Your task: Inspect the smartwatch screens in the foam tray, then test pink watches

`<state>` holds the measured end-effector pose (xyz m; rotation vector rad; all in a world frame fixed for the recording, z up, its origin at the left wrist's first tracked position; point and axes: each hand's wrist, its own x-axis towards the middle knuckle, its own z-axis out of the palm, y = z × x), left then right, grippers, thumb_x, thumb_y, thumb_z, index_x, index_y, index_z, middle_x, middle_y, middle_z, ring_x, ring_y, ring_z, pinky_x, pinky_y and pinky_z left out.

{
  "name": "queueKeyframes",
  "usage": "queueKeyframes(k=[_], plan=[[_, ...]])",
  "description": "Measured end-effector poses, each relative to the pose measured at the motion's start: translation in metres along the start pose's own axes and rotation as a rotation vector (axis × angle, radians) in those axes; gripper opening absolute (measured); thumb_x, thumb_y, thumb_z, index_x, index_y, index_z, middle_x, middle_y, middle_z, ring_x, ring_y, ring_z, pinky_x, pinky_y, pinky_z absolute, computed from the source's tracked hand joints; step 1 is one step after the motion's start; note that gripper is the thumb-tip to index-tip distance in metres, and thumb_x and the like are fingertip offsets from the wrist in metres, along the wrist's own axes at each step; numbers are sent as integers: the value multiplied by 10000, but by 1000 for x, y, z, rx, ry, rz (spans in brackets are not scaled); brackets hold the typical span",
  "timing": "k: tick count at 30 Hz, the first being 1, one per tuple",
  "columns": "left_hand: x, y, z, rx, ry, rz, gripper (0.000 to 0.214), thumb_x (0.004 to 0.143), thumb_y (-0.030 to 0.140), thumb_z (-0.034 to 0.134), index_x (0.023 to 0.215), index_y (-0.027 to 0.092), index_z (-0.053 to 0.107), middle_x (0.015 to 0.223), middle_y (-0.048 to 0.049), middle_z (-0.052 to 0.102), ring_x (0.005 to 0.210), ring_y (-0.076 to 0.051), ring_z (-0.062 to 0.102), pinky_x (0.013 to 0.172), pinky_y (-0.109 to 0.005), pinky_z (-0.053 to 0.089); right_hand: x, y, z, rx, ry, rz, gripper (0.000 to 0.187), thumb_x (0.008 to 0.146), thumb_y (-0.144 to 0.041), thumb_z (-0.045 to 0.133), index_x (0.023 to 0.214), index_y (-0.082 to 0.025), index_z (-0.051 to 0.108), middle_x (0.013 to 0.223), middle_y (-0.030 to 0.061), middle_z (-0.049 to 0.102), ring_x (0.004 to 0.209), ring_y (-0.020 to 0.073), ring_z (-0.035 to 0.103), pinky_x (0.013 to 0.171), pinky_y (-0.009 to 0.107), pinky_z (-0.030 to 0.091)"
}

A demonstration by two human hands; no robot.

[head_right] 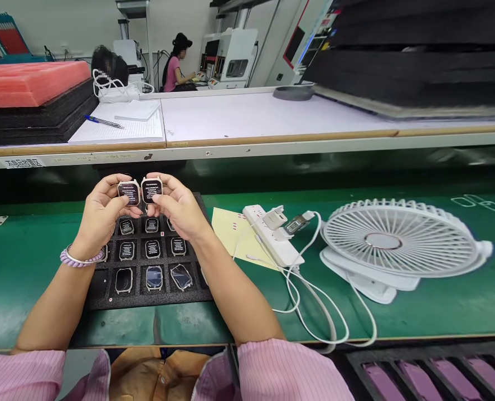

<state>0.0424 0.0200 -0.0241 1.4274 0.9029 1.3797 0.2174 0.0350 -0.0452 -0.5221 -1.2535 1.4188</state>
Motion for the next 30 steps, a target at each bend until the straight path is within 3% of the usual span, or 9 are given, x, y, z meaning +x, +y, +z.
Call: queueKeyframes(k=[9, 16, 30], plan=[[0, -1, 0, 10, -3, 9, 331, 771, 213, 672, 1094, 200, 603, 1012, -19, 724, 569, -92, 692, 559, -220, 639, 0, 2, -2, -12, -4, -15, 459, 822, -383, 815, 1191, -220, 596, 933, -11, 656, 606, 106, 590, 586, 273, 524], [0, -1, 0, 9, -10, 35, 370, 751, 217, 723, 1100, 197, 602, 1045, -18, 711, 582, -84, 698, 575, -208, 636, -2, 1, -1, -69, -27, -60, 467, 792, -268, 765, 1220, -217, 585, 892, -19, 650, 636, 116, 602, 604, 266, 508], [0, -1, -1, -16, -25, 49, 382, 746, 208, 748, 1100, 187, 605, 1012, 0, 704, 589, -72, 701, 595, -191, 641, -2, 1, -2, -86, -57, -86, 490, 783, -252, 744, 1237, -221, 563, 932, -14, 642, 658, 115, 595, 640, 271, 525]])
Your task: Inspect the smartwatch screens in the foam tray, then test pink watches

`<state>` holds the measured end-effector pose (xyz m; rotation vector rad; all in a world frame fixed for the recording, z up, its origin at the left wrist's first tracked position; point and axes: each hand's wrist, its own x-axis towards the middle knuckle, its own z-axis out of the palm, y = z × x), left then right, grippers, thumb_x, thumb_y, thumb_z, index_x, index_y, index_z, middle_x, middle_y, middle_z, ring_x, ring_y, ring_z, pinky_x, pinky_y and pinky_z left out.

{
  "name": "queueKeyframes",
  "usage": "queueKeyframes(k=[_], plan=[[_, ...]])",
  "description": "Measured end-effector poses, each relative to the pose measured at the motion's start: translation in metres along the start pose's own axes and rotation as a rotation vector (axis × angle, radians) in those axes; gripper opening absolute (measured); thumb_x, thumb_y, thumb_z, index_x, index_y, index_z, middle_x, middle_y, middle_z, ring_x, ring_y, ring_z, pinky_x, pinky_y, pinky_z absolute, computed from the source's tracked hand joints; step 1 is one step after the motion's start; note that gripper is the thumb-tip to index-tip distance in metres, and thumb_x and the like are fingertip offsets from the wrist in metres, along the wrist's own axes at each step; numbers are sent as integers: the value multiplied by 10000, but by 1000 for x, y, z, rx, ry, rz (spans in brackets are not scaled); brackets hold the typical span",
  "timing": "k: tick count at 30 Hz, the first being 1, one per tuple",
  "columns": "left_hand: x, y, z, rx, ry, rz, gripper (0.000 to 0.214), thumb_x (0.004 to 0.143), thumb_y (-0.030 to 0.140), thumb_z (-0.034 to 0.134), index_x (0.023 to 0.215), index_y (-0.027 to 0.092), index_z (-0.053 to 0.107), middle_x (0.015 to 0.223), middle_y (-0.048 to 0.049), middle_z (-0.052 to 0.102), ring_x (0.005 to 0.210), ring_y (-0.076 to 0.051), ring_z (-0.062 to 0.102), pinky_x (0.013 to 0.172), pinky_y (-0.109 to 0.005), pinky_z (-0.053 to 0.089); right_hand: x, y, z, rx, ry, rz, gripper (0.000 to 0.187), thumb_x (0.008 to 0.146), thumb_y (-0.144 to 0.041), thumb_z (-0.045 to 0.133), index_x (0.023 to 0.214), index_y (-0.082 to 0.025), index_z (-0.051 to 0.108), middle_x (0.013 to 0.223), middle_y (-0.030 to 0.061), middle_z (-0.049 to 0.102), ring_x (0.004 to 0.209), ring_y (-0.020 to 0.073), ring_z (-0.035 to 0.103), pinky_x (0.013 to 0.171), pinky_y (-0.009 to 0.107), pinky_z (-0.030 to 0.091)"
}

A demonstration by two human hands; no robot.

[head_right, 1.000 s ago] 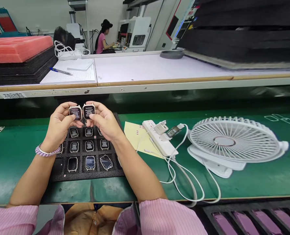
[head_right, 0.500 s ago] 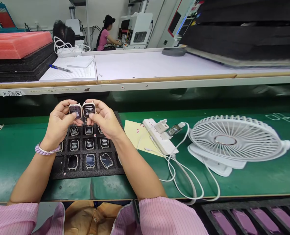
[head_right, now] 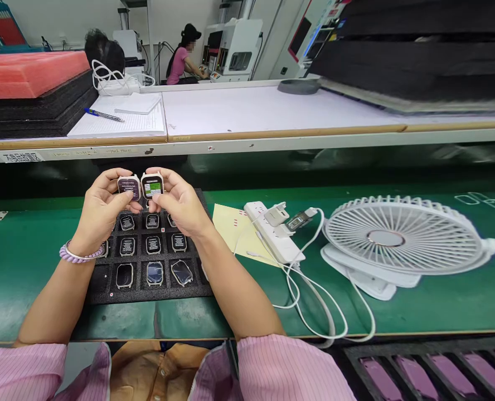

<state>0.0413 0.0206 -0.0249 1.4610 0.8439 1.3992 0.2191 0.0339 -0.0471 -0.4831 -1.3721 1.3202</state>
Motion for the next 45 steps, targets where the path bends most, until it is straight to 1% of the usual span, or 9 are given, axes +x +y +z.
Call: queueKeyframes(k=[9, 11, 15, 18, 20, 29, 33, 39, 45], plan=[[-1, -2, -2, -54, -75, -14, 523, 739, 140, 730, 1238, 211, 592, 1244, -52, 688, 706, -87, 744, 723, -222, 675, -1, -4, 0, 9, 17, 0, 571, 731, -254, 829, 1232, -251, 554, 1008, -15, 622, 682, 104, 574, 681, 263, 562], [0, -2, -2, -47, -72, -29, 482, 774, 168, 730, 1237, 208, 602, 1216, -51, 706, 698, -91, 744, 711, -226, 677, -1, -3, -1, 7, 18, -14, 559, 733, -264, 850, 1211, -251, 560, 983, -23, 613, 675, 100, 575, 671, 254, 561], [0, -2, -2, -81, -53, -80, 353, 872, 293, 698, 1204, 192, 634, 1036, -28, 734, 647, -115, 745, 630, -230, 668, 1, 0, -1, 2, 56, -3, 494, 779, -347, 869, 1161, -243, 574, 903, -37, 599, 613, 89, 561, 577, 228, 513], [0, -1, -1, -93, -60, -95, 323, 888, 332, 676, 1177, 190, 650, 1003, -17, 727, 643, -127, 753, 624, -245, 674, 3, 2, -2, 42, 111, 35, 435, 836, -464, 830, 1118, -232, 593, 863, -31, 602, 568, 91, 546, 510, 226, 468], [-1, -1, -1, -93, -64, -102, 321, 876, 317, 666, 1171, 190, 653, 1001, -12, 723, 647, -133, 759, 626, -253, 678, 4, 2, -2, 71, 129, 45, 433, 833, -498, 826, 1092, -227, 607, 846, -28, 606, 558, 95, 543, 496, 228, 464], [-2, 3, 3, -82, -56, -103, 355, 811, 214, 674, 1163, 177, 648, 995, -11, 742, 636, -125, 758, 627, -234, 676, 3, 1, 2, 66, 161, 11, 513, 724, -472, 933, 1055, -224, 628, 831, -36, 609, 563, 84, 500, 496, 210, 459], [-2, 2, 3, -56, -55, -99, 370, 815, 219, 661, 1181, 175, 639, 990, -12, 742, 639, -119, 754, 626, -229, 674, 2, 1, 2, 30, 164, 15, 507, 737, -476, 911, 1068, -230, 617, 830, -33, 593, 578, 93, 495, 498, 220, 454], [-1, 1, 0, -48, -62, -97, 374, 822, 251, 626, 1189, 183, 639, 962, 1, 730, 640, -120, 751, 632, -235, 674, 1, -1, 0, 18, 120, 26, 450, 735, -346, 835, 1100, -234, 597, 836, -41, 595, 581, 97, 518, 523, 233, 473], [-2, 2, 2, -28, -38, -79, 383, 806, 225, 704, 1183, 188, 648, 1037, -24, 745, 626, -121, 749, 620, -233, 672, 1, -3, 2, 33, 126, 36, 452, 753, -389, 850, 1096, -234, 601, 848, -33, 621, 554, 93, 531, 516, 235, 477]])
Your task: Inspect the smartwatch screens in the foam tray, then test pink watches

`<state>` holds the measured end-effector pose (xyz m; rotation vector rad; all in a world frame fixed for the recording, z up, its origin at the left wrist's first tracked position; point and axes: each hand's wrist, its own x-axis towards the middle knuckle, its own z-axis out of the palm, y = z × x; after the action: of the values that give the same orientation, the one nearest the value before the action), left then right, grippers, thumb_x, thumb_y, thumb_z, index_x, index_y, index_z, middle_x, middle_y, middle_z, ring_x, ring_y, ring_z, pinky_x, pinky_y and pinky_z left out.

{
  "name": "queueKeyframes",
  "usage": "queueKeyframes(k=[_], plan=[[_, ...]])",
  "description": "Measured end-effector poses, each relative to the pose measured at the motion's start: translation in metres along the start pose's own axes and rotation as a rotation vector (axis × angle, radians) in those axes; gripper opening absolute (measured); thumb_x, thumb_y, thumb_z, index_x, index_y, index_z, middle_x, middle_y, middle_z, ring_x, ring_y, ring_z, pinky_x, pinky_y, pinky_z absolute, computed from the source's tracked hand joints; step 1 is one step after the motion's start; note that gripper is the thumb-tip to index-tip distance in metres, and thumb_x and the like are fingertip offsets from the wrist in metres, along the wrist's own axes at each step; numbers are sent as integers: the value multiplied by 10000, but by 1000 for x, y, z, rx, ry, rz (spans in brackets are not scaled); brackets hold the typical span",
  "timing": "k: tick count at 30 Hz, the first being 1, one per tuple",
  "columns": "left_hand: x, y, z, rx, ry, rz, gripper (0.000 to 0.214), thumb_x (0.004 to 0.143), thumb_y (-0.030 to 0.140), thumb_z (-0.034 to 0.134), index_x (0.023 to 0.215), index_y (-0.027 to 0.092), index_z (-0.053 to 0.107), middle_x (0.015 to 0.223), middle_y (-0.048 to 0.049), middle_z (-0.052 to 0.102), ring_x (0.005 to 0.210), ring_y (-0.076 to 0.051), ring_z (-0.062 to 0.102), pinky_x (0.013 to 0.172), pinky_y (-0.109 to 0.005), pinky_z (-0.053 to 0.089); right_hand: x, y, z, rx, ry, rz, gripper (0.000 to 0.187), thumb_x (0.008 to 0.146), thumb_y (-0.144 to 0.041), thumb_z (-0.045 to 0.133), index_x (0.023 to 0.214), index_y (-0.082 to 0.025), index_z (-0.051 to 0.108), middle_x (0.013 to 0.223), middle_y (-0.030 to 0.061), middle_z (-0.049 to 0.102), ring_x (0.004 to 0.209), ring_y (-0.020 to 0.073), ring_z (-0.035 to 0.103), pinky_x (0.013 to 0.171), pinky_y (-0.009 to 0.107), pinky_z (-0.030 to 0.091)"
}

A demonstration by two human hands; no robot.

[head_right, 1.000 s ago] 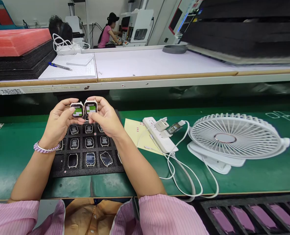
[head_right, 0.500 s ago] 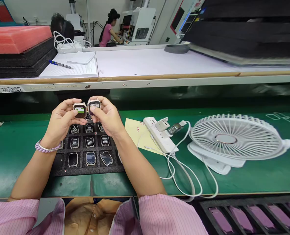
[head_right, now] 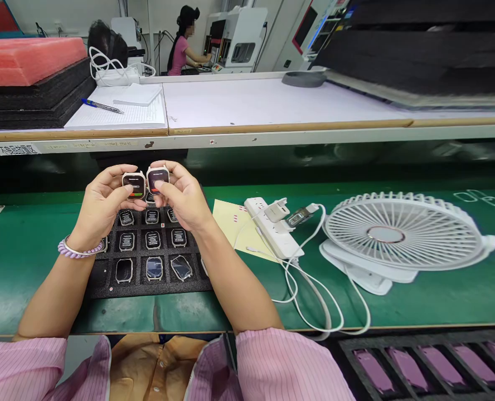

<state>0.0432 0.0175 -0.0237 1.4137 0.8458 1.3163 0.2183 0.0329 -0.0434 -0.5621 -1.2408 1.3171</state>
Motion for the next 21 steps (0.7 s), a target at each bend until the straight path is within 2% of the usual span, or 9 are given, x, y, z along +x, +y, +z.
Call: queueKeyframes(k=[6, 11, 15, 18, 21], plan=[[-1, 0, 0, 28, -8, 2, 414, 825, 245, 676, 1234, 189, 636, 1085, -39, 743, 646, -115, 749, 643, -230, 678, 0, 0, 0, -18, 4, 6, 481, 732, -392, 861, 1104, -244, 594, 900, -28, 626, 581, 99, 539, 538, 252, 501], [1, -3, -4, 29, -24, 9, 465, 820, 212, 668, 1282, 188, 623, 1145, -56, 734, 658, -110, 746, 672, -244, 683, 0, 2, -2, -31, -7, 0, 460, 747, -354, 824, 1127, -235, 594, 857, -37, 612, 577, 98, 539, 539, 243, 496], [-8, 11, 1, 31, -28, 45, 514, 809, 179, 733, 1311, 192, 626, 1178, -69, 727, 681, -104, 735, 687, -232, 677, 0, 1, -3, -7, -21, -7, 446, 769, -318, 820, 1150, -233, 603, 842, -38, 623, 594, 102, 565, 553, 234, 511], [-36, 37, 7, -88, -179, 38, 566, 755, 127, 833, 1284, 246, 674, 1093, -46, 755, 740, -122, 733, 663, -193, 653, -4, -9, -1, 5, -87, 9, 536, 785, -299, 853, 1256, -250, 601, 970, 1, 688, 727, 137, 661, 659, 259, 580], [-75, 61, 9, -238, -485, -81, 661, 684, 163, 919, 1285, 338, 707, 994, -39, 781, 760, -195, 765, 603, -214, 644, -15, -27, 1, -17, -182, 36, 597, 826, -343, 885, 1351, -280, 608, 1130, 48, 705, 833, 177, 709, 747, 320, 626]])
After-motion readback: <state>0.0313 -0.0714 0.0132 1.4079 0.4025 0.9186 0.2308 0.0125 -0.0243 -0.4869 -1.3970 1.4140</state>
